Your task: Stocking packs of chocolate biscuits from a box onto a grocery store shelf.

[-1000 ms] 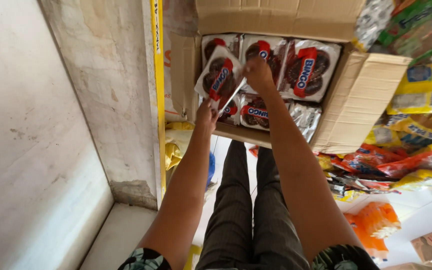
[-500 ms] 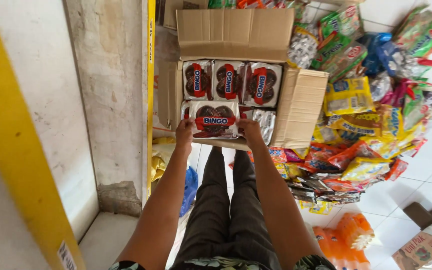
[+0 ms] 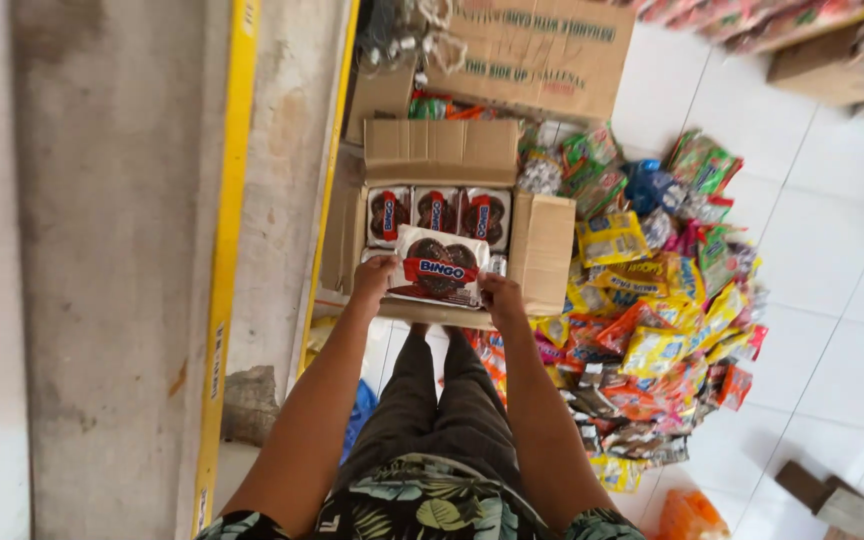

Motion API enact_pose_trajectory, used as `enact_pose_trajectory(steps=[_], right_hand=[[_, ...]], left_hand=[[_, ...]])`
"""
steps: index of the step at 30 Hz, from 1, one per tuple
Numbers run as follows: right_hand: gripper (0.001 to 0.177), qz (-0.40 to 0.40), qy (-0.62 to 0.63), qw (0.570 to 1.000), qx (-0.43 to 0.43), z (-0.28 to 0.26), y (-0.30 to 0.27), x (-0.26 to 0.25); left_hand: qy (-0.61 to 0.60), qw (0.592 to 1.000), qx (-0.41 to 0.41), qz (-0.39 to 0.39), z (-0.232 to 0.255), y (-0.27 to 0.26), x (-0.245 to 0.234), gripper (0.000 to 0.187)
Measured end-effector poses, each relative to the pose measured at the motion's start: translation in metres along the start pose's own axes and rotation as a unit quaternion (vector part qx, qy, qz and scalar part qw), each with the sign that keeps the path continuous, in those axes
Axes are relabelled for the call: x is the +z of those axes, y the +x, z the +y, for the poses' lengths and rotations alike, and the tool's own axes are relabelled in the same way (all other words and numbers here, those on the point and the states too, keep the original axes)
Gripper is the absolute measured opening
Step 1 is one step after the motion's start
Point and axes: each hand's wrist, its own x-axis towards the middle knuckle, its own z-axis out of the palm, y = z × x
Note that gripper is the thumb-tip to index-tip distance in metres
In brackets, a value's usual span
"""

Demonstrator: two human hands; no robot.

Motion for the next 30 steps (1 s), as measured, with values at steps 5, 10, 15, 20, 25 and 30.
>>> enact_pose_trajectory(steps=[5,10,15,20,25,30], right_hand=[[0.010,-0.064,-0.042,0.995,-0.064,-0.104,-0.062,0.041],[0.013,-0.166,-0.046,0.972,-0.158,-0.185,-0.101,0.075],[0.010,-0.192,-0.056,0.947,-0.251,-0.268,-0.160,0.114],[0.007,-0.236,-0.076,0.905,-0.346,-0.355,-0.225,0.151],[0.006,-0.291,-0.052,0.851,-0.434,-0.433,-0.287,0.189],[0.012,-0.421,-0.003,0.754,-0.504,-0.501,-0.326,0.240]], left_hand=[[0.069,0.993,0.091,-0.033,0.117,-0.037,0.003,0.021],[0.076,0.986,0.134,-0.068,0.216,-0.070,0.006,0.020],[0.109,0.972,0.202,-0.054,0.349,-0.173,0.015,0.021],[0.077,0.907,0.412,-0.025,0.430,-0.222,0.021,0.026],[0.065,0.847,0.527,-0.001,0.514,-0.302,0.020,0.028],[0.038,0.747,0.661,0.063,0.583,-0.402,0.010,0.021]])
